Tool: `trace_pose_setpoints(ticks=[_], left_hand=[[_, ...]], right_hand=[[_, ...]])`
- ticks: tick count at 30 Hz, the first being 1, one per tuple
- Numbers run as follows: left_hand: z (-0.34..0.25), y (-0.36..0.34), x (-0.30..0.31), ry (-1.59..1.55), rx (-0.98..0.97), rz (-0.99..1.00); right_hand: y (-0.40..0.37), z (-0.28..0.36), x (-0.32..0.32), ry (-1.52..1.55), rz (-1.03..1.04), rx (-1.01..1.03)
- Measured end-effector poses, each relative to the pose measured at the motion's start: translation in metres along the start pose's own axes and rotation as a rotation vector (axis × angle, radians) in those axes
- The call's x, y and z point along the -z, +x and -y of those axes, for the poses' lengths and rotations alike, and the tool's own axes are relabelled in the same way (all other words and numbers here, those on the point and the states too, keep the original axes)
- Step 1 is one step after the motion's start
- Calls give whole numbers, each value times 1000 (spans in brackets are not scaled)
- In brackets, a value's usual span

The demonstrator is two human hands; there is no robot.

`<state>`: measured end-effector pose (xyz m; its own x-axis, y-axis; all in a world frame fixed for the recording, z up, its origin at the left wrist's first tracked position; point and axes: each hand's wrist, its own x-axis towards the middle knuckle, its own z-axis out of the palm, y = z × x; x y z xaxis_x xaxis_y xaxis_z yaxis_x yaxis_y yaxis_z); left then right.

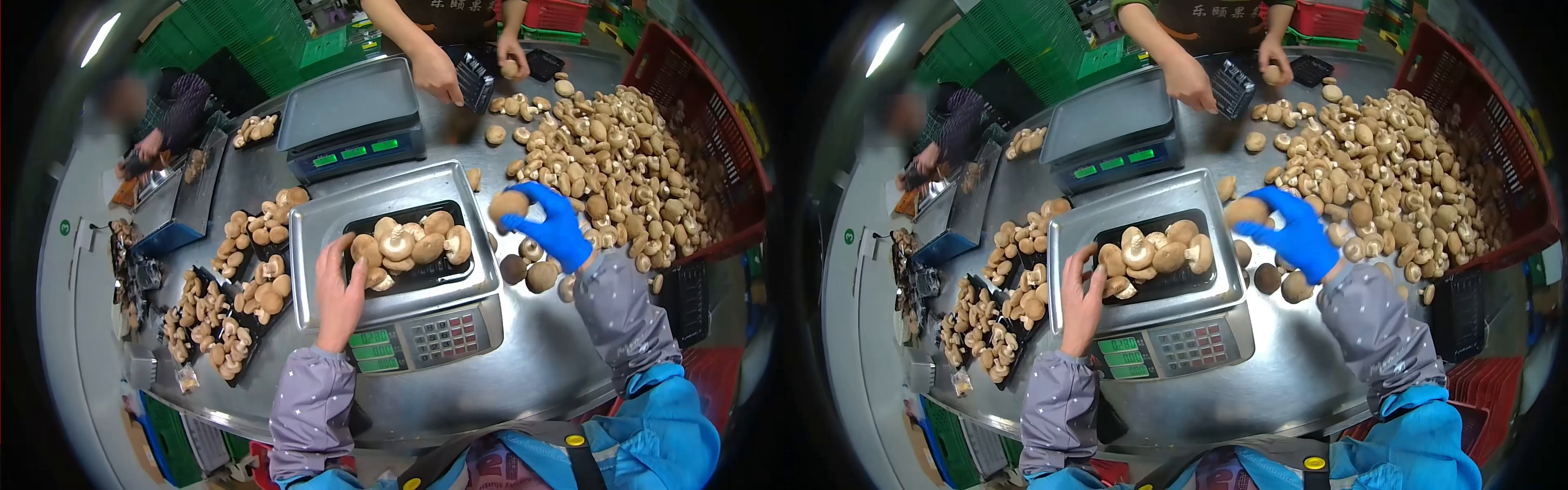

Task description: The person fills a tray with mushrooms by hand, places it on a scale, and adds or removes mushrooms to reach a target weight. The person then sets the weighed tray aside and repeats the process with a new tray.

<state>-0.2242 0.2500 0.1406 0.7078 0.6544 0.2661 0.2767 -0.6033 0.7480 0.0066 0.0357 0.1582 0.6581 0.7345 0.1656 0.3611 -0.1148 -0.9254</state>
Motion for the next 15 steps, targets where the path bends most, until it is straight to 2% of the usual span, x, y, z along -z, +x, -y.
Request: trace_pose_setpoints(ticks=[2,5,6,9,13,15], left_hand=[[-6,10,-4,87,-136,-10],[-5,29,-15,118,-227,6],[-5,35,-19,117,-226,3],[0,44,-29,79,-161,185],[7,44,-33,139,-214,233],[7,39,-36,216,-265,181]], right_hand=[[-4,18,-22,-194,128,321],[-7,21,-61,-618,228,615],[-6,22,-67,-618,231,619],[-2,28,-77,-732,202,605],[5,14,-77,-654,178,633],[8,2,-81,-704,170,695]])
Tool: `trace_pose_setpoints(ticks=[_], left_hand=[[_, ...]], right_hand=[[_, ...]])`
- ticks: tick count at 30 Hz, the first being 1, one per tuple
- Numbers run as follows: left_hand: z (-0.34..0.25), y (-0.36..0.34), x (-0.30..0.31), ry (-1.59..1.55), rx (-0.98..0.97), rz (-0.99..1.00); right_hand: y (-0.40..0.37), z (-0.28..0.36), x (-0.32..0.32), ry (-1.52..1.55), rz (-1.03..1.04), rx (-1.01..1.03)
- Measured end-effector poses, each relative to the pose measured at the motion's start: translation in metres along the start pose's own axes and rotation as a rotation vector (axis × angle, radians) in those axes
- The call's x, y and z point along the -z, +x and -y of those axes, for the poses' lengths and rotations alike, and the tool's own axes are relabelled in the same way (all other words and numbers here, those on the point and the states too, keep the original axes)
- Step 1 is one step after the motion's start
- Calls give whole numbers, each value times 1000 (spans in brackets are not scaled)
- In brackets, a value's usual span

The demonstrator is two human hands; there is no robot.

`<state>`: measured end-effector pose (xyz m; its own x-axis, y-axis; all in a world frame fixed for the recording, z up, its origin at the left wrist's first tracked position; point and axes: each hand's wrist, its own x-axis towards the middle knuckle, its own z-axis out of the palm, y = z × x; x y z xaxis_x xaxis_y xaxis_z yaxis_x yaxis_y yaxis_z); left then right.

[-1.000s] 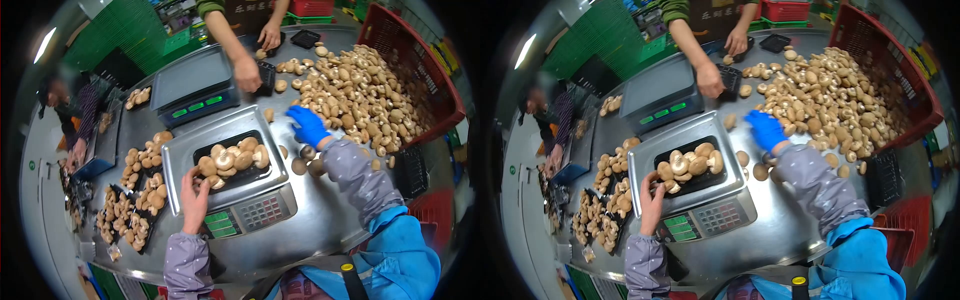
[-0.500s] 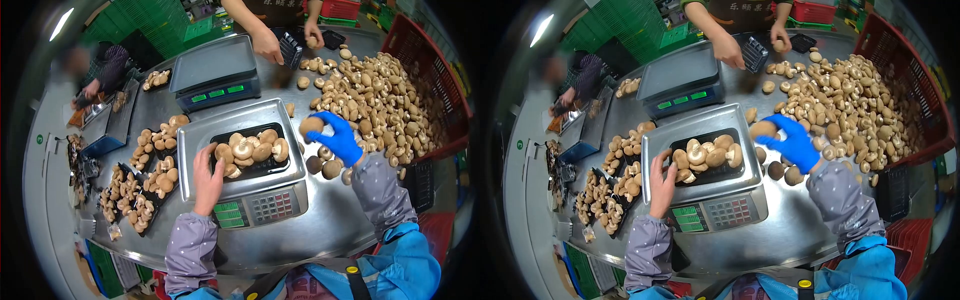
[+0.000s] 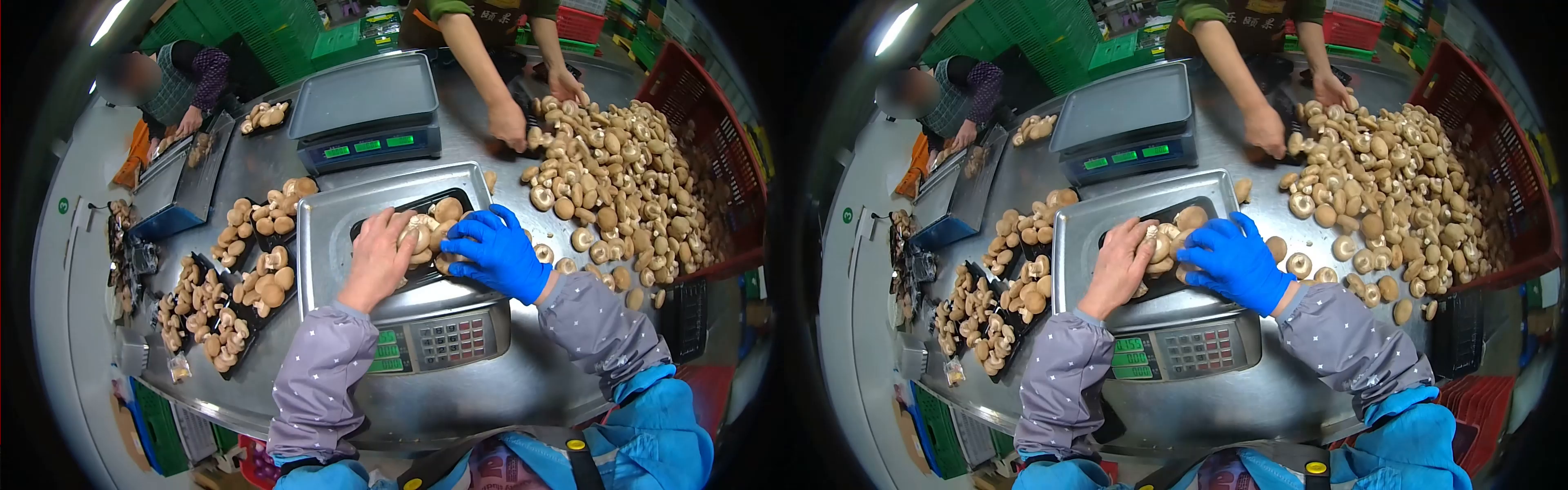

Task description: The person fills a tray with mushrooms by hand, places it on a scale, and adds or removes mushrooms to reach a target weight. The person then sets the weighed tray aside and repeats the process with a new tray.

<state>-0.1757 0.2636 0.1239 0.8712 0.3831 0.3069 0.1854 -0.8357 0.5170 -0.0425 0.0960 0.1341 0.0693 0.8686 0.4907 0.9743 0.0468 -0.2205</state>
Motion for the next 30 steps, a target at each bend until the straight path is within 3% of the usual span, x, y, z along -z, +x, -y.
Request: trace_pose_setpoints(ticks=[5,10,12,15,18,21,30], left_hand=[[-8,-1,1,28,21,11],[3,4,5,-85,75,39],[8,1,9,-422,198,-198],[17,-10,27,-573,392,-283],[25,-28,44,-538,402,-291],[24,-43,59,-538,439,-295],[12,-66,70,-575,519,-302]], right_hand=[[-2,1,-25,-41,-106,24],[4,2,-3,122,-114,-44],[2,2,19,213,-142,-64],[-20,-10,29,333,-333,-199],[-52,-22,39,526,-257,-431],[-76,-21,48,505,-266,-569],[-113,-15,55,578,-247,-702]])
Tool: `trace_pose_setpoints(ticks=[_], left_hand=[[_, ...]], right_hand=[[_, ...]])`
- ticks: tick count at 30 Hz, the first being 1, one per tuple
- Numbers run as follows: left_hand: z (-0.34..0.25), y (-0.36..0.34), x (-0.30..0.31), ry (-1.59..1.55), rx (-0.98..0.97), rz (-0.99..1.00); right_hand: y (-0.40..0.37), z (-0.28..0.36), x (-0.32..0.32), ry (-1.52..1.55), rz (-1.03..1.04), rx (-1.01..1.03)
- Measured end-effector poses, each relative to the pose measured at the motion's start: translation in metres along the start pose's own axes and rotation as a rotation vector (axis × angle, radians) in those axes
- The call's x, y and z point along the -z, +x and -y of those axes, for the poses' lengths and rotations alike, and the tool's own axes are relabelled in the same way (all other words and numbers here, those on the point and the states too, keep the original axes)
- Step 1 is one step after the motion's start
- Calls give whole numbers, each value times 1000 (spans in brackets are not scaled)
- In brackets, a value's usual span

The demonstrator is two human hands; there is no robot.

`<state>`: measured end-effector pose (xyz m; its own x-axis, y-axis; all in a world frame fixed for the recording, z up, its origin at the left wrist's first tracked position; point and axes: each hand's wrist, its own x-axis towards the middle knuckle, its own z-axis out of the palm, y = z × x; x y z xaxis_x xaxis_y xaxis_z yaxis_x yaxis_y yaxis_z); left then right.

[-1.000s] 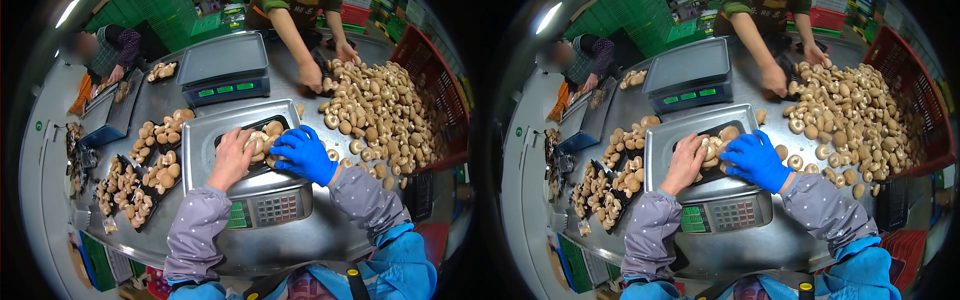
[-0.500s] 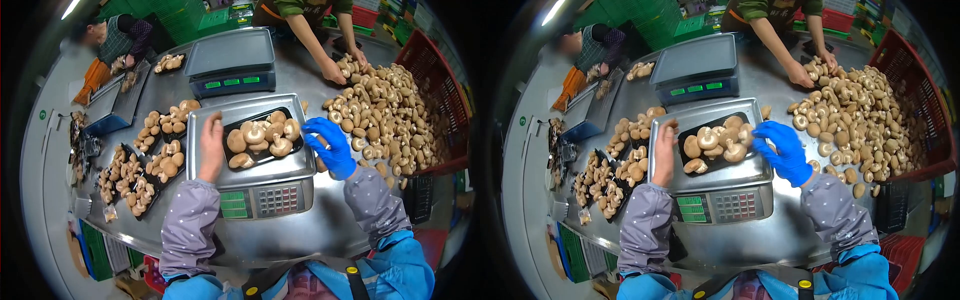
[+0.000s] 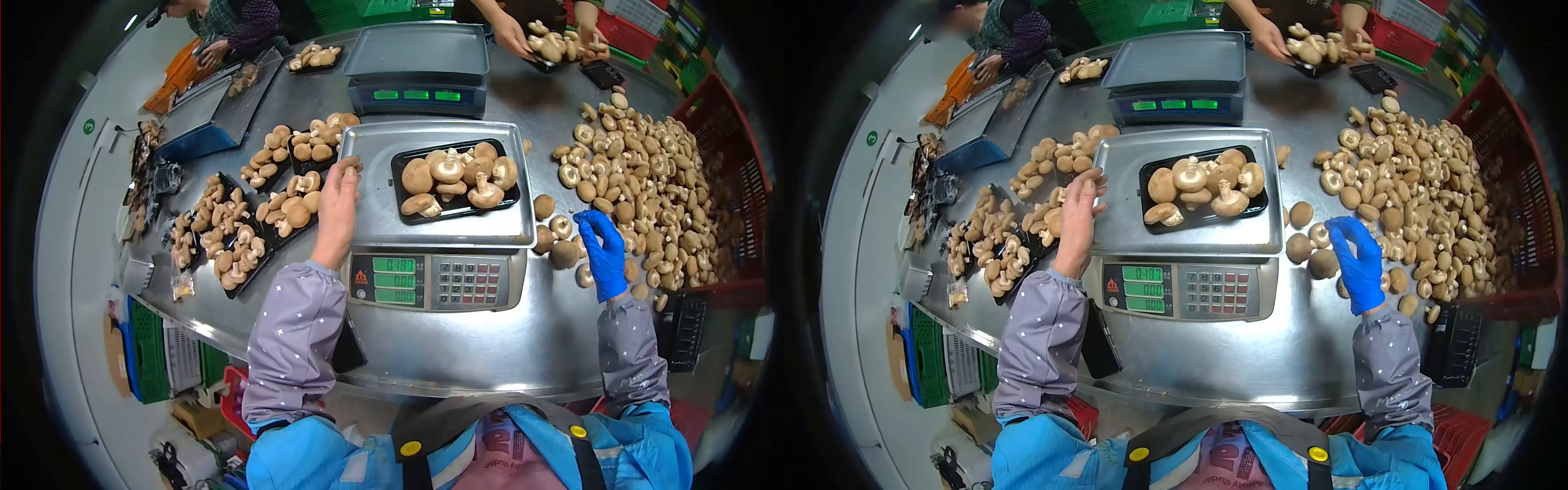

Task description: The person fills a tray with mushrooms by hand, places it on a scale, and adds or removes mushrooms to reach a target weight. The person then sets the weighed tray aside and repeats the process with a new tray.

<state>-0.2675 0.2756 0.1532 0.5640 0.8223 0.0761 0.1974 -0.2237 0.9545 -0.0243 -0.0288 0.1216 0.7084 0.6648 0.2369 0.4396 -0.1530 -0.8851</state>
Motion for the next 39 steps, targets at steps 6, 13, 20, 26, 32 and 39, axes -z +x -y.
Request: trace_pose_setpoints(ticks=[6,13,20,26,32,39], left_hand=[[3,-6,-2,-13,26,37],[10,-10,-8,-90,173,142],[11,-4,-37,-176,432,340],[23,6,-55,-201,413,272],[18,12,-56,-387,474,245],[24,32,-10,-684,568,207]], right_hand=[[-3,7,0,-2,19,2],[5,31,-15,100,81,-148],[46,45,-55,17,237,-76],[75,27,-77,60,370,-223],[75,36,-82,170,278,-323],[82,76,-99,330,292,-270]])
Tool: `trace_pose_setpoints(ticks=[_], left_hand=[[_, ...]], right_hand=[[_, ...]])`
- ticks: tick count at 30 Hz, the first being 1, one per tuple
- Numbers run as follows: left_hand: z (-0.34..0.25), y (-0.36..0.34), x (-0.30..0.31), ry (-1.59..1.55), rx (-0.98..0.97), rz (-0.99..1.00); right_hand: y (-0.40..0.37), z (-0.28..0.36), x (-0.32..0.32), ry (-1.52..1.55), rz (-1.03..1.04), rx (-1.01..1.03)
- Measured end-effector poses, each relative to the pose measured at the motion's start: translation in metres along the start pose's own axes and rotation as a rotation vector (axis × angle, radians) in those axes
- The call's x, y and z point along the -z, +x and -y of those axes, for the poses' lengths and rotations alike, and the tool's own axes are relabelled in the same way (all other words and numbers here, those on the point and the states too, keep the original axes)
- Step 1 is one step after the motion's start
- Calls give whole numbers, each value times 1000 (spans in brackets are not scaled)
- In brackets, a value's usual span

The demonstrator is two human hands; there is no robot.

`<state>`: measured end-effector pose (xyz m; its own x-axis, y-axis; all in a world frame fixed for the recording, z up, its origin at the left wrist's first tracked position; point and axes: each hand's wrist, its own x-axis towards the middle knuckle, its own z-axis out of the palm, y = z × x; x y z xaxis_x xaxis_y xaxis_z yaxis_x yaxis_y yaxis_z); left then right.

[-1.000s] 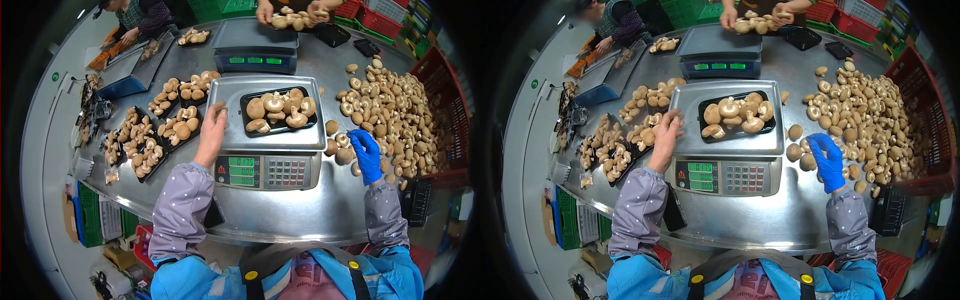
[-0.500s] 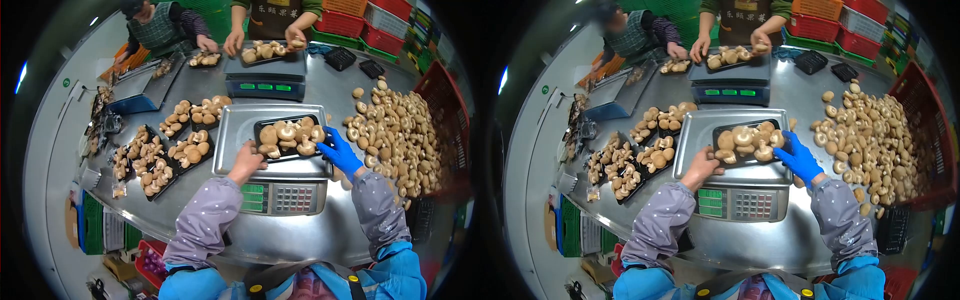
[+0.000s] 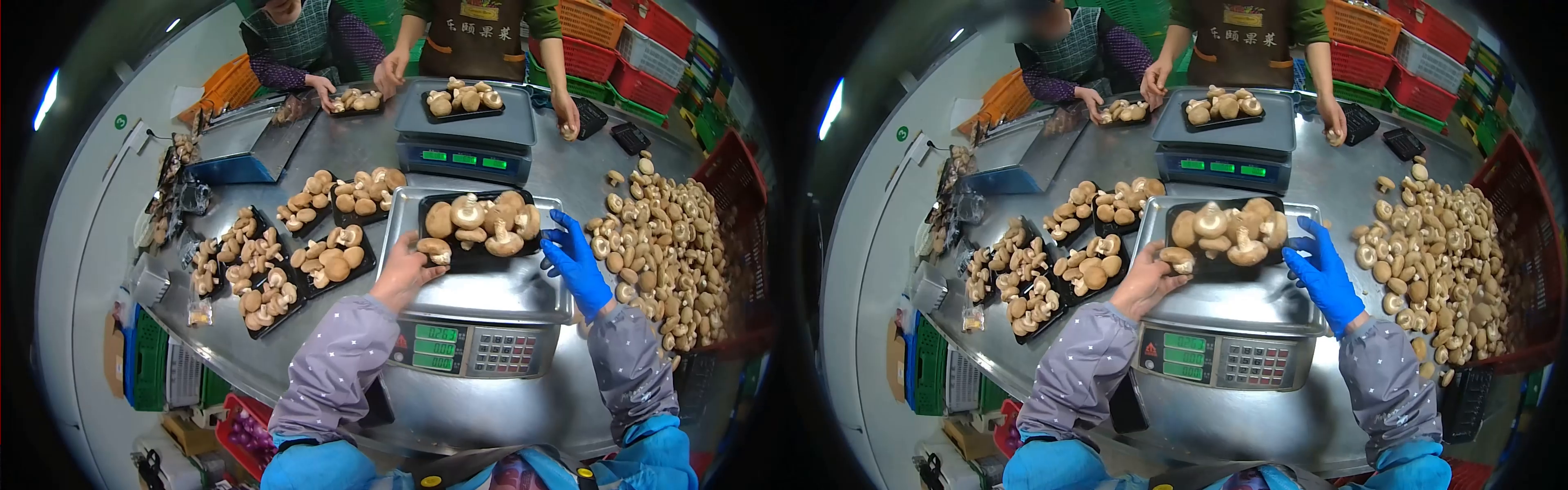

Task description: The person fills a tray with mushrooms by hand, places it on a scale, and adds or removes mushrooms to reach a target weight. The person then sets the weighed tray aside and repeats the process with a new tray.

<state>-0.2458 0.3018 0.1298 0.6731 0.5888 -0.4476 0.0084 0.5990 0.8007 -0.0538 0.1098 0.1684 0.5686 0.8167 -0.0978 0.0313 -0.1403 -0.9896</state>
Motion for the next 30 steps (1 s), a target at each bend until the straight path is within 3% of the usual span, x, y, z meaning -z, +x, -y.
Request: trace_pose_setpoints(ticks=[8,11,13,15,22,28,30], left_hand=[[-73,32,122,-116,-196,-163],[-118,39,172,-93,-356,-244],[-148,44,197,-159,-443,-444],[-175,55,232,-182,-511,-507],[-239,89,331,-286,-714,-578],[-249,108,371,1617,-672,-1083],[-256,119,378,1629,-585,-1073]], right_hand=[[14,0,-18,-24,32,51],[11,-3,-12,-118,-68,13],[8,-10,0,-157,-135,-28],[6,-22,13,-209,-221,-29],[-14,-33,42,-321,-430,-159],[-27,-42,61,-370,-501,-253],[-31,-50,71,-357,-515,-223]])
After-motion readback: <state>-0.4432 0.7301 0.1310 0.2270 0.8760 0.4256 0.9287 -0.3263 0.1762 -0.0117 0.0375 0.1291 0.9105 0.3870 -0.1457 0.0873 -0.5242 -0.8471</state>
